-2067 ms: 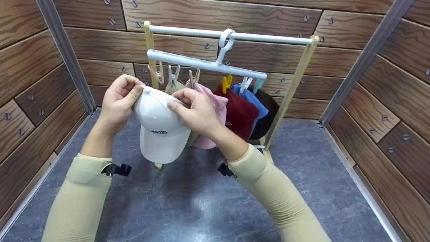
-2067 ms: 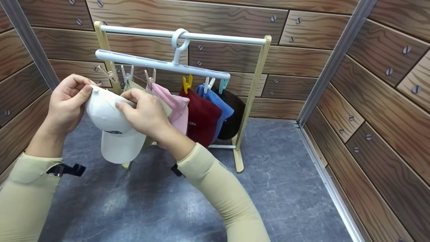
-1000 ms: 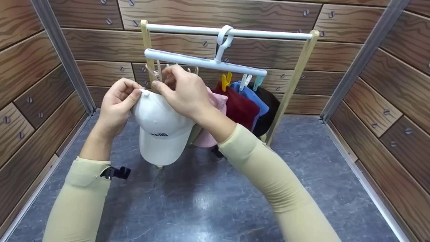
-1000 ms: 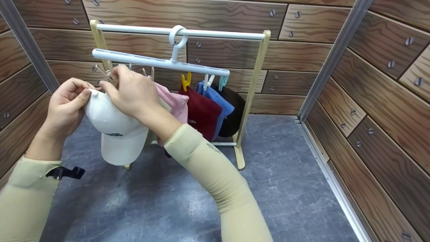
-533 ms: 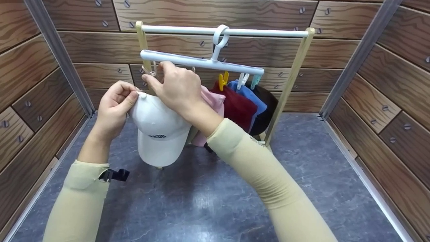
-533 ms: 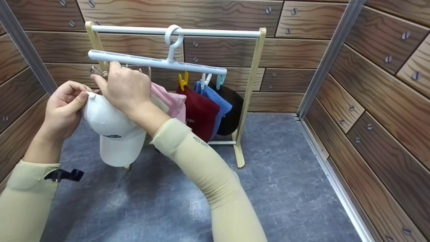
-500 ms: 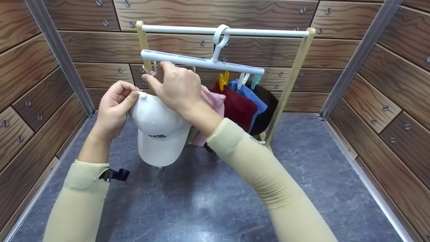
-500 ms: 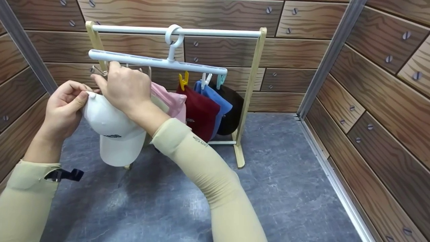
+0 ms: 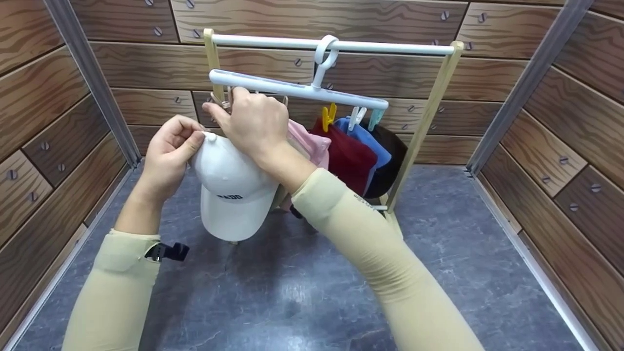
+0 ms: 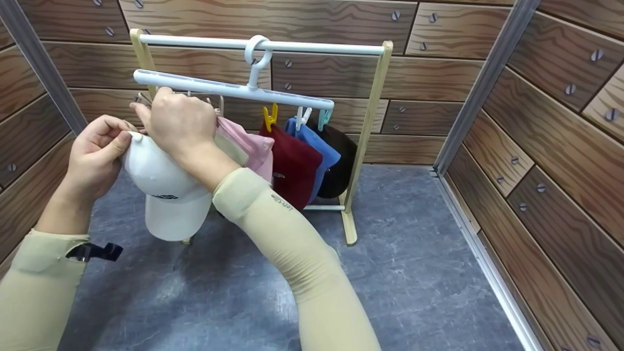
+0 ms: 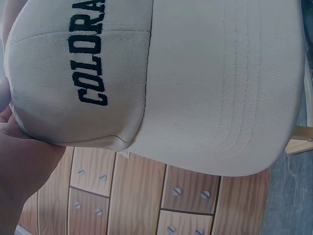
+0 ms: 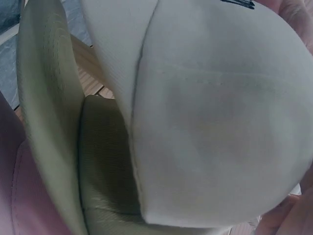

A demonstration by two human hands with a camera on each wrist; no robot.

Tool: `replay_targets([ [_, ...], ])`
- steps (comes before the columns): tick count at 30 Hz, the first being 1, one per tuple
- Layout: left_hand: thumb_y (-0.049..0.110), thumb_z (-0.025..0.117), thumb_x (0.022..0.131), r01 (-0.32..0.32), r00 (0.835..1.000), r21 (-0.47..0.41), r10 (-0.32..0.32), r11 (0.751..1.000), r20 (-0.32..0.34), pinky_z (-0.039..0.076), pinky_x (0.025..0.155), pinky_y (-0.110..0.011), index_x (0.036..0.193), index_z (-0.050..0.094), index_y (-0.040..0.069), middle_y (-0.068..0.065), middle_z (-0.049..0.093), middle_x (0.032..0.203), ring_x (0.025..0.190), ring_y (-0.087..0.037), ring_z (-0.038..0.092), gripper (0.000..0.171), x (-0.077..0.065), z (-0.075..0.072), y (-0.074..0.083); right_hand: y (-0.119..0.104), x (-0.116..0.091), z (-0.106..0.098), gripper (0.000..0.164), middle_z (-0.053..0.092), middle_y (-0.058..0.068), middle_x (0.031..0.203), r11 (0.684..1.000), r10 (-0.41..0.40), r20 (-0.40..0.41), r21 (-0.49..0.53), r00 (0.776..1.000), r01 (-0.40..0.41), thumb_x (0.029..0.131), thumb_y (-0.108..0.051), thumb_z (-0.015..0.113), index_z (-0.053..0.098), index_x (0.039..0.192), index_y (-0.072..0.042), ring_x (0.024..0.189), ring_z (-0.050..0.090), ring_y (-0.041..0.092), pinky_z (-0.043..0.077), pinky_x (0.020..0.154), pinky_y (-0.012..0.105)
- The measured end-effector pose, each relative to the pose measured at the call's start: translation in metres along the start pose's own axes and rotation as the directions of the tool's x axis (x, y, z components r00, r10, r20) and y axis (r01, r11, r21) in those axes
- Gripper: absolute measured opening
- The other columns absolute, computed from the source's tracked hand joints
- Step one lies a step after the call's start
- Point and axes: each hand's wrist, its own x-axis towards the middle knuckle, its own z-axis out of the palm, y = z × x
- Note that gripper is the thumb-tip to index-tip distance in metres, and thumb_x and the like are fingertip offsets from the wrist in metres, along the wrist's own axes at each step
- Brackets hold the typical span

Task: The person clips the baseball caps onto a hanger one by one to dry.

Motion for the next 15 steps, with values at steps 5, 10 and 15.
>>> replay_targets([
  [5,-0.008,0.062,0.108,0.001,1.000,0.005,-0.001,1.000,0.004,0.058,0.073,-0.025,0.109,0.064,-0.012,-0.008,0.073,0.104,0.090,-0.014,0.070,0.004,0.0001,0.0001,-0.0006,0.0013,0.0018,0.0014,0.051,0.071,0.000,0.067,1.000,-0.002,-0.030,0.002,1.000,0.002,0.103,-0.066,0.072,0.074,0.085,-0.018,0.061,0.071,0.023,0.054,0.058,0.043],
  [10,-0.007,0.062,0.108,-0.006,1.000,-0.003,0.006,1.000,0.014,0.058,0.073,-0.024,0.109,0.064,-0.010,-0.008,0.073,0.105,0.091,-0.014,0.070,0.004,-0.0004,-0.0023,-0.0023,0.0014,0.0031,0.0025,0.047,0.071,0.000,0.068,1.000,-0.004,-0.039,-0.002,0.999,0.003,0.105,-0.060,0.071,0.074,0.085,-0.017,0.063,0.072,0.024,0.055,0.059,0.043],
  [15,-0.007,0.062,0.108,-0.010,1.000,-0.014,0.010,1.000,0.019,0.058,0.072,-0.024,0.108,0.064,-0.010,-0.008,0.073,0.104,0.090,-0.014,0.069,0.003,-0.0003,-0.0031,-0.0025,0.0002,0.0018,0.0010,0.045,0.070,0.000,0.067,1.000,-0.009,-0.041,0.008,0.999,0.009,0.105,-0.056,0.070,0.073,0.084,-0.016,0.061,0.070,0.024,0.054,0.057,0.044],
])
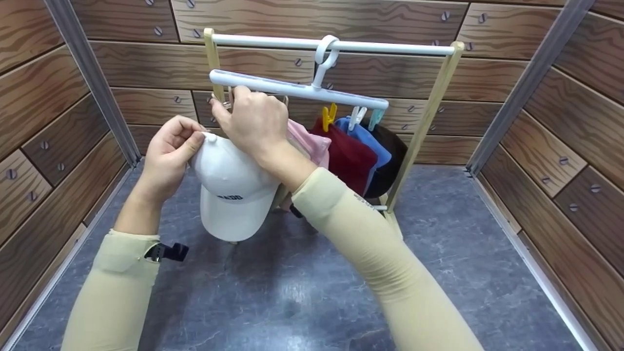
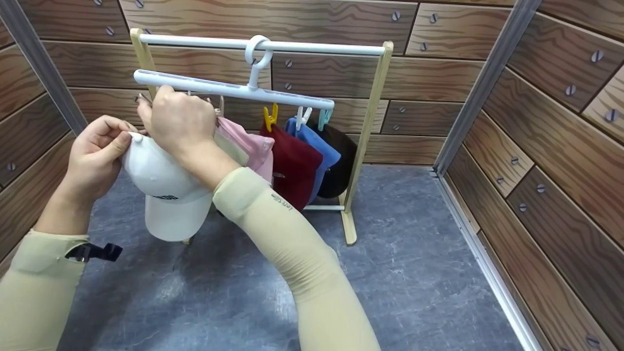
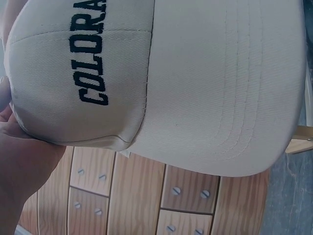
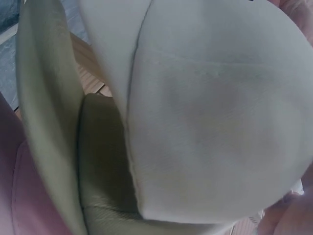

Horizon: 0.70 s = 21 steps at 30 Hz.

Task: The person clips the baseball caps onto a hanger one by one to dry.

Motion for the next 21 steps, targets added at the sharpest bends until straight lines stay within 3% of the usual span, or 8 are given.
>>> replay_targets([
  [14,-0.005,0.063,0.109,-0.005,1.000,-0.014,0.005,1.000,0.005,0.058,0.075,-0.025,0.108,0.065,-0.008,-0.007,0.073,0.103,0.092,-0.014,0.069,0.004,-0.001,0.004,0.000,0.006,-0.002,-0.022,0.047,0.050,-0.005,0.065,0.973,0.009,0.098,0.228,0.995,-0.031,0.102,-0.046,0.072,0.058,0.066,-0.021,0.064,0.056,0.018,0.047,0.060,0.038],
  [21,-0.006,0.062,0.109,-0.016,1.000,-0.011,0.016,1.000,0.017,0.058,0.077,-0.025,0.109,0.061,-0.015,-0.008,0.074,0.105,0.094,-0.015,0.071,0.009,0.000,0.010,0.001,0.016,-0.002,-0.029,0.042,0.054,-0.010,0.062,0.918,-0.006,0.160,0.393,0.987,-0.058,0.104,-0.037,0.072,0.073,0.065,-0.021,0.066,0.055,0.011,0.038,0.061,0.027],
])
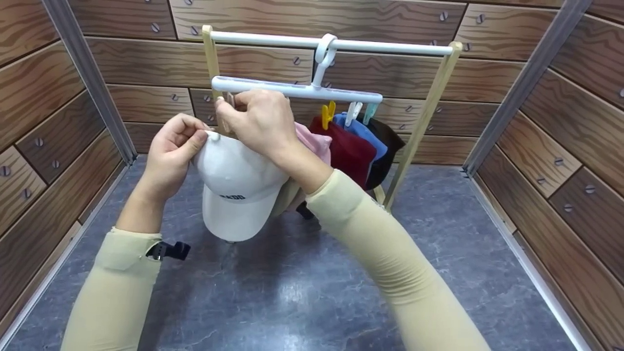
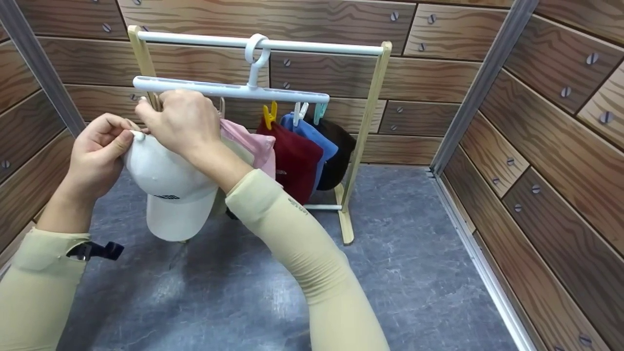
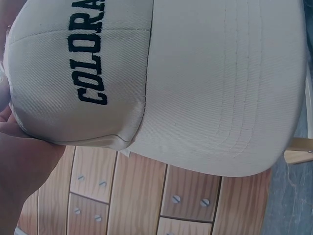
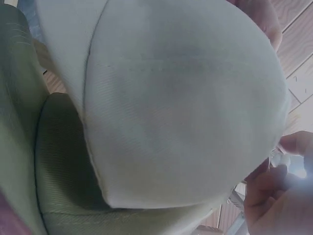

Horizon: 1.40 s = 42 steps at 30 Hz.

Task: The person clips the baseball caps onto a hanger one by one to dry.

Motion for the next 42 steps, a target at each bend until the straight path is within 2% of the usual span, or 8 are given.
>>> replay_targets([
  [3,-0.006,0.062,0.109,-0.001,1.000,0.003,0.001,1.000,0.001,0.058,0.077,-0.026,0.110,0.060,-0.016,-0.008,0.074,0.105,0.094,-0.016,0.071,0.010,0.001,0.002,0.000,0.002,-0.002,-0.002,0.043,0.051,-0.010,0.058,0.999,-0.004,-0.004,0.050,1.000,0.004,0.105,-0.033,0.072,0.074,0.064,-0.020,0.063,0.051,0.010,0.032,0.058,0.024],
  [11,-0.003,0.064,0.109,-0.007,1.000,-0.045,0.008,0.999,0.011,0.060,0.079,-0.028,0.107,0.064,-0.007,-0.009,0.073,0.105,0.097,-0.017,0.071,0.004,0.002,0.004,-0.003,0.003,-0.005,-0.006,0.049,0.043,-0.010,0.054,0.985,0.025,0.008,0.169,1.000,-0.026,0.105,-0.029,0.073,0.060,0.057,-0.024,0.057,0.042,0.007,0.026,0.053,0.023],
  [18,-0.005,0.063,0.108,-0.008,1.000,-0.043,0.008,0.999,0.003,0.060,0.080,-0.028,0.106,0.062,-0.010,-0.008,0.072,0.106,0.099,-0.018,0.072,0.006,0.002,0.007,-0.002,0.004,-0.005,-0.011,0.041,0.047,-0.011,0.054,0.969,0.072,0.039,0.233,0.997,-0.079,0.105,-0.030,0.073,0.076,0.065,-0.019,0.057,0.043,0.005,0.027,0.053,0.023],
  [25,-0.005,0.063,0.109,-0.001,1.000,-0.050,0.001,0.999,-0.007,0.059,0.079,-0.027,0.107,0.061,-0.012,-0.009,0.072,0.107,0.097,-0.018,0.071,0.008,0.003,0.007,-0.001,0.003,-0.007,-0.014,0.035,0.056,-0.010,0.056,0.953,0.094,0.076,0.282,0.993,-0.112,0.105,-0.030,0.073,0.084,0.074,-0.018,0.056,0.048,0.003,0.030,0.052,0.023],
  [32,-0.004,0.063,0.109,-0.014,1.000,-0.057,0.013,0.998,-0.024,0.060,0.081,-0.027,0.106,0.064,-0.007,-0.009,0.074,0.105,0.098,-0.018,0.072,0.004,0.003,0.009,-0.002,0.005,-0.009,-0.015,0.035,0.060,-0.009,0.056,0.946,0.095,0.093,0.301,0.991,-0.119,0.105,-0.030,0.074,0.085,0.075,-0.017,0.059,0.053,0.004,0.034,0.054,0.023],
  [42,-0.005,0.062,0.108,-0.003,0.998,-0.049,0.001,0.999,-0.057,0.058,0.076,-0.026,0.108,0.063,-0.010,-0.009,0.074,0.100,0.092,-0.017,0.071,0.005,0.005,0.015,-0.002,0.007,-0.012,-0.017,0.033,0.067,-0.006,0.062,0.946,0.108,0.110,0.296,0.988,-0.136,0.106,-0.032,0.074,0.088,0.080,-0.018,0.065,0.061,0.008,0.040,0.058,0.024],
])
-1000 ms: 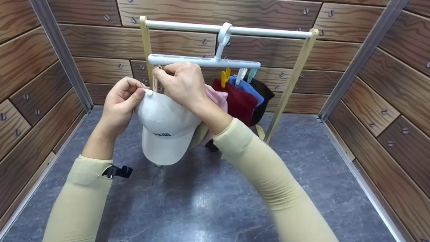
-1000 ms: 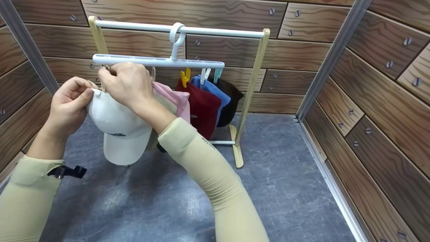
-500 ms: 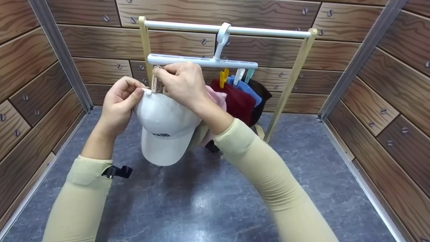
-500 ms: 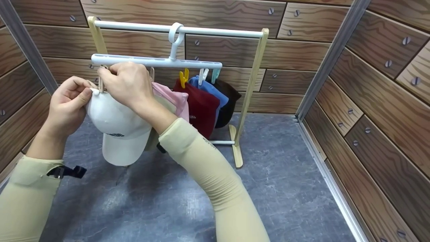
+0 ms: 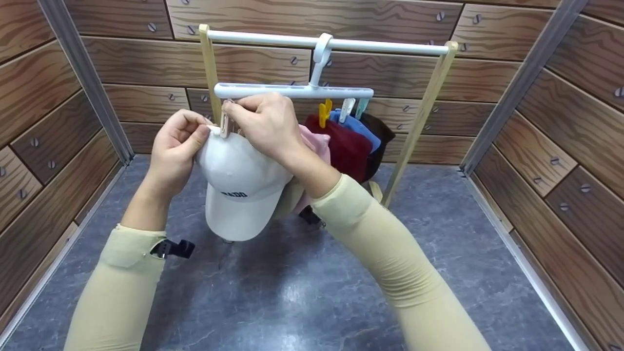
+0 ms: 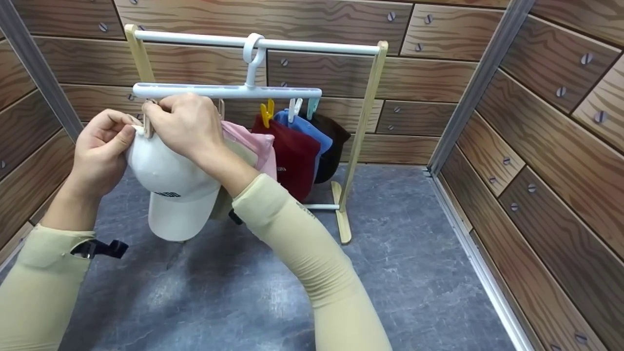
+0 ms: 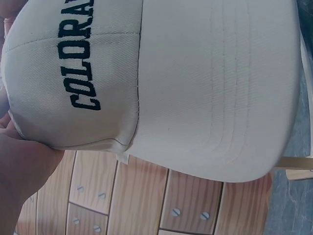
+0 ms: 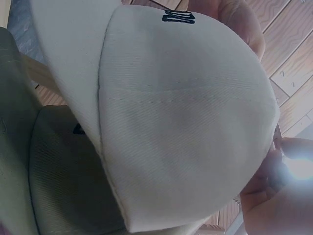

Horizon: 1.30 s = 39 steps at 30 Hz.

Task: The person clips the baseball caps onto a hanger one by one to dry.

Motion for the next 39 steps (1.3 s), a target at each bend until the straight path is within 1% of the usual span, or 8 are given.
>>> replay_targets([
  [7,-0.005,0.062,0.108,-0.003,1.000,-0.021,0.003,1.000,-0.012,0.059,0.080,-0.027,0.107,0.062,-0.010,-0.008,0.072,0.103,0.094,-0.017,0.070,0.005,0.001,0.004,0.000,0.000,-0.002,-0.001,0.031,0.066,-0.010,0.065,1.000,-0.005,0.000,-0.007,1.000,0.005,0.105,-0.032,0.074,0.088,0.081,-0.018,0.069,0.059,0.007,0.039,0.060,0.024],
  [15,-0.005,0.062,0.108,-0.008,0.999,-0.027,0.007,1.000,-0.039,0.059,0.081,-0.027,0.106,0.062,-0.010,-0.010,0.072,0.103,0.096,-0.018,0.071,0.005,0.002,0.008,0.000,0.001,-0.005,-0.003,0.027,0.070,-0.013,0.071,1.000,-0.002,0.011,-0.023,1.000,0.002,0.105,-0.034,0.074,0.091,0.090,-0.020,0.076,0.061,0.007,0.040,0.064,0.023],
  [18,-0.005,0.062,0.108,-0.002,0.999,-0.029,0.001,1.000,-0.045,0.059,0.082,-0.026,0.106,0.062,-0.010,-0.009,0.072,0.103,0.096,-0.017,0.070,0.005,0.002,0.009,-0.001,0.002,-0.006,-0.003,0.028,0.072,-0.011,0.074,0.999,-0.013,0.014,-0.030,1.000,0.014,0.105,-0.035,0.074,0.091,0.091,-0.019,0.076,0.060,0.008,0.039,0.063,0.023],
  [29,-0.007,0.061,0.108,-0.001,0.999,-0.019,0.000,1.000,-0.047,0.058,0.080,-0.027,0.108,0.065,-0.008,-0.009,0.073,0.104,0.096,-0.017,0.070,0.004,0.001,0.007,-0.003,0.003,-0.013,0.003,0.031,0.080,-0.006,0.091,1.000,-0.008,0.040,0.018,0.999,0.007,0.106,-0.040,0.076,0.089,0.103,-0.012,0.083,0.065,0.007,0.049,0.071,0.023],
  [31,-0.006,0.061,0.108,0.000,0.999,-0.015,0.000,1.000,-0.047,0.058,0.080,-0.027,0.109,0.066,-0.008,-0.009,0.073,0.105,0.095,-0.017,0.069,0.005,0.001,0.006,-0.003,0.004,-0.015,0.004,0.029,0.082,-0.004,0.095,0.999,-0.025,0.034,0.030,0.999,0.024,0.106,-0.038,0.078,0.088,0.107,-0.011,0.084,0.068,0.006,0.052,0.073,0.023],
  [36,-0.003,0.059,0.110,0.001,0.999,-0.018,-0.001,1.000,-0.039,0.057,0.076,-0.026,0.114,0.068,-0.006,-0.010,0.073,0.108,0.097,-0.017,0.068,0.011,-0.001,0.004,-0.003,0.007,-0.026,0.005,0.026,0.081,0.002,0.107,0.994,-0.107,0.005,0.021,0.994,0.107,0.106,-0.031,0.080,0.085,0.118,-0.008,0.089,0.071,0.007,0.055,0.079,0.022],
  [37,-0.002,0.058,0.111,0.000,0.999,-0.027,-0.001,1.000,-0.037,0.057,0.077,-0.026,0.115,0.068,-0.005,-0.011,0.073,0.109,0.099,-0.018,0.068,0.012,-0.001,0.004,-0.003,0.009,-0.029,0.005,0.026,0.081,0.003,0.109,0.992,-0.123,-0.004,0.007,0.992,0.123,0.106,-0.030,0.079,0.085,0.119,-0.008,0.091,0.071,0.008,0.055,0.081,0.022],
  [39,0.000,0.056,0.111,-0.008,1.000,-0.048,0.007,0.999,-0.030,0.058,0.085,-0.028,0.117,0.069,-0.005,-0.012,0.073,0.112,0.105,-0.021,0.069,0.015,-0.001,0.004,-0.004,0.011,-0.034,0.006,0.026,0.080,0.004,0.110,0.988,-0.152,-0.018,-0.030,0.988,0.152,0.106,-0.028,0.079,0.084,0.121,-0.007,0.094,0.071,0.010,0.055,0.084,0.023],
])
